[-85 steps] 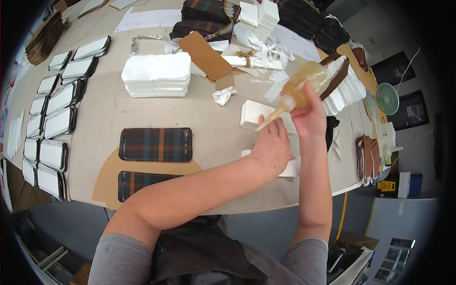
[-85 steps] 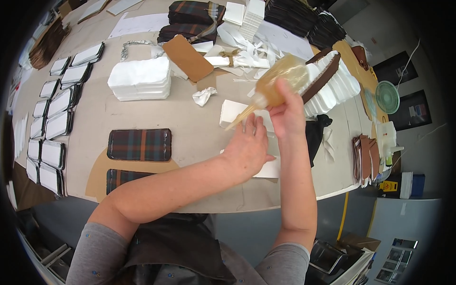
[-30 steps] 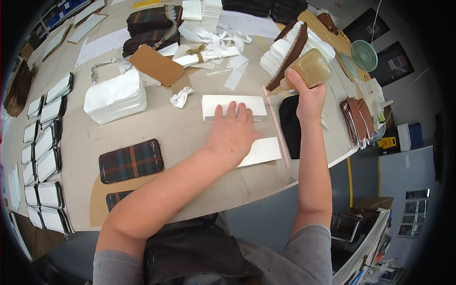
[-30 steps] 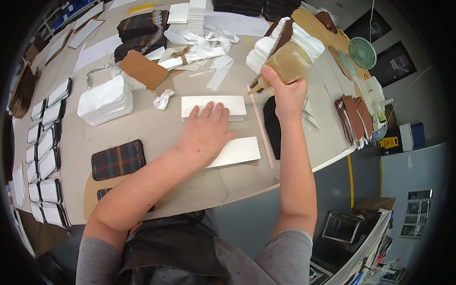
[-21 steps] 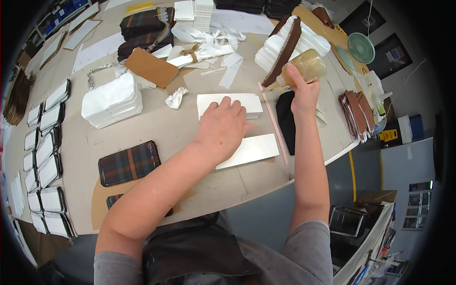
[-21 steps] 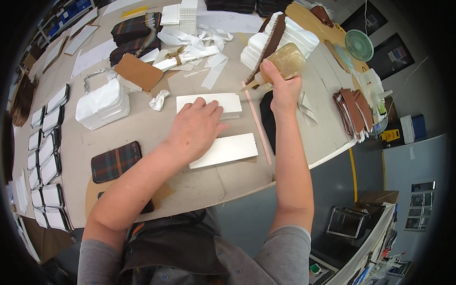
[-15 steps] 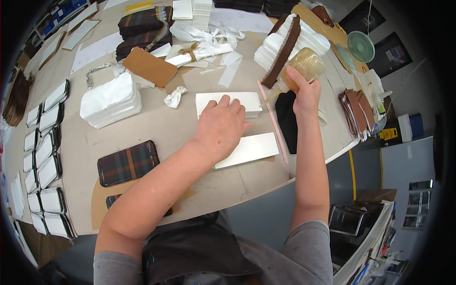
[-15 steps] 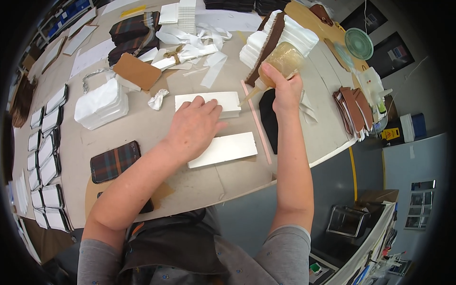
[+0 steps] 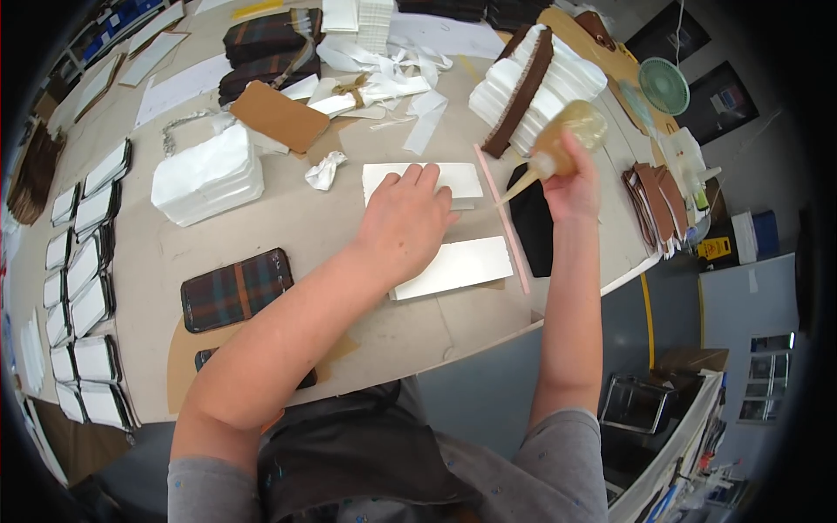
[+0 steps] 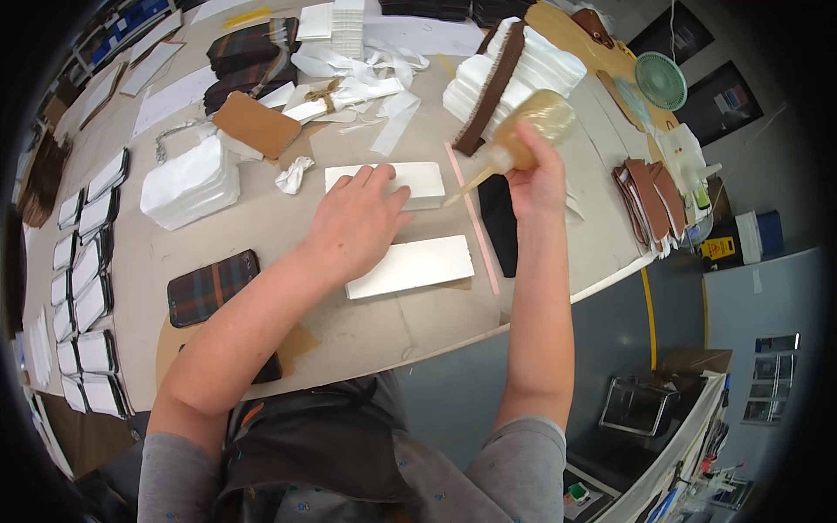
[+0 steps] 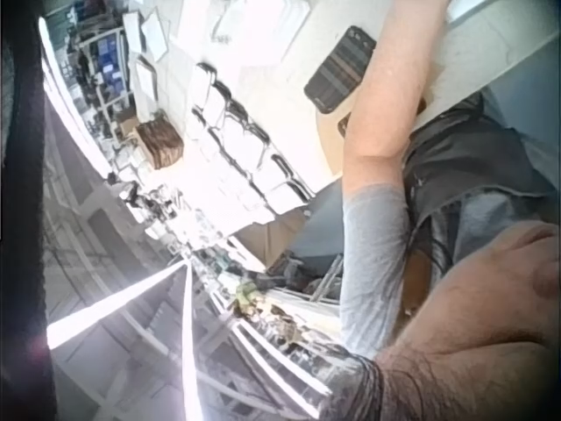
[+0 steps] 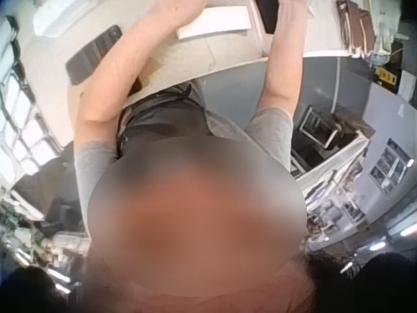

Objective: The recorder applies glue to leather components and assembles them into small cases or covers.

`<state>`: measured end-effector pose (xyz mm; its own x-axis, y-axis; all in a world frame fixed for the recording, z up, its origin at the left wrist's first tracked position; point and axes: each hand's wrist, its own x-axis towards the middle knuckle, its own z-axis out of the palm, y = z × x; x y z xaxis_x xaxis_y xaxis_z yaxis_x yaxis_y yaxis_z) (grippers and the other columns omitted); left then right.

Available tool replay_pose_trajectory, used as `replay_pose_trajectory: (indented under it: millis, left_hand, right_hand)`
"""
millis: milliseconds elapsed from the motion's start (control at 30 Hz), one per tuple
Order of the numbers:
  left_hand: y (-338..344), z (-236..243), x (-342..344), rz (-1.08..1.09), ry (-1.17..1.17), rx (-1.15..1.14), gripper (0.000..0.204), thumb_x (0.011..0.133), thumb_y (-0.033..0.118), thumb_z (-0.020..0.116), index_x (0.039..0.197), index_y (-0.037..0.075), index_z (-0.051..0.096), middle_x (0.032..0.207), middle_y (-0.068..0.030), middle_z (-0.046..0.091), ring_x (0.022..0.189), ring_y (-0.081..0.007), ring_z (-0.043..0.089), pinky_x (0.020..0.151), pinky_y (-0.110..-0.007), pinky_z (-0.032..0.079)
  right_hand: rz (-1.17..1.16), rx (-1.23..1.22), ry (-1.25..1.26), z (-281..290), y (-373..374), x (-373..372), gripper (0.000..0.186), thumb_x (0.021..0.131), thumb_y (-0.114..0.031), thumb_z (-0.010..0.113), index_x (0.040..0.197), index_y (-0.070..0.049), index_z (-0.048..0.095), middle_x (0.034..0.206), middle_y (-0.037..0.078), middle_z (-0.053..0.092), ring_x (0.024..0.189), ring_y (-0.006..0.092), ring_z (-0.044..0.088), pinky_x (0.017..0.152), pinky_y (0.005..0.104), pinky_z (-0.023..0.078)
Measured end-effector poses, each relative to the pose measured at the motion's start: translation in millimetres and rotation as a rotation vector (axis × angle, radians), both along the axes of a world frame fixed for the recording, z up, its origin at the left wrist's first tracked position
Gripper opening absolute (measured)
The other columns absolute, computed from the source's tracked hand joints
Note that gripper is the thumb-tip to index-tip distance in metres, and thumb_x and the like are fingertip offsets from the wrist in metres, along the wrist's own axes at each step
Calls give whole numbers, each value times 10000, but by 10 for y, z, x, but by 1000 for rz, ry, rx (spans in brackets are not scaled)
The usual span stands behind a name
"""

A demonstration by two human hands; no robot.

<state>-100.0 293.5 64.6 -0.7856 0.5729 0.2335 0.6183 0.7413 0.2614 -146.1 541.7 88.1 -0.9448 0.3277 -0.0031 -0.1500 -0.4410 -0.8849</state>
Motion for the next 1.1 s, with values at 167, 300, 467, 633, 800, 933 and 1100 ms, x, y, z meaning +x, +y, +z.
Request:
replay_pose_trajectory:
  millis: [167,300,467,633,800,933,1100]
  left_hand:
    - [-279,179,-196,42,-247,195,269,957,160,557,1178,30,637,1122,-126,606,1050,-319,603,909,-421,485]
    - [-775,224,-361,136,-104,506,251,964,71,512,1172,33,647,1085,-140,678,1010,-302,646,883,-398,510]
    - [-973,219,-280,169,-246,489,240,955,40,505,1131,36,669,1007,-94,707,994,-283,640,891,-407,498]
    - [-948,185,-241,160,-185,402,262,948,23,496,1143,54,668,1004,-62,711,1017,-271,604,945,-402,456]
    - [-853,100,-245,93,-157,357,329,924,-14,486,1191,91,648,1032,-33,710,1080,-242,571,1012,-406,392]
    - [-721,68,-224,6,-146,271,406,883,-60,479,1216,112,636,1091,-18,697,1096,-220,562,1021,-386,372]
    - [-533,108,-239,-49,-123,141,461,827,-99,500,1220,104,633,1117,-9,686,1121,-212,546,1008,-358,369]
  right_hand:
    - [9,33,259,288,-476,265,425,827,-121,792,1185,-13,589,1121,85,643,1032,186,637,859,314,540]
    - [80,474,376,310,-1071,420,461,785,-99,839,1161,-4,590,1055,72,660,952,150,646,835,286,524]
    - [177,558,337,154,-1371,301,464,764,-144,868,1115,-4,599,993,54,672,891,131,644,799,276,521]
    - [199,575,317,130,-1376,269,431,765,-151,866,1082,-8,611,989,56,676,889,132,647,792,274,522]
    - [145,582,273,142,-1151,271,472,760,-144,868,1121,-7,597,1003,58,670,896,138,644,807,279,518]
    - [90,599,263,130,-1010,281,485,757,-134,869,1133,-4,591,1032,70,664,916,145,639,827,283,512]
    - [72,513,252,195,-812,334,503,761,-74,853,1167,3,568,1056,77,655,942,158,640,848,305,519]
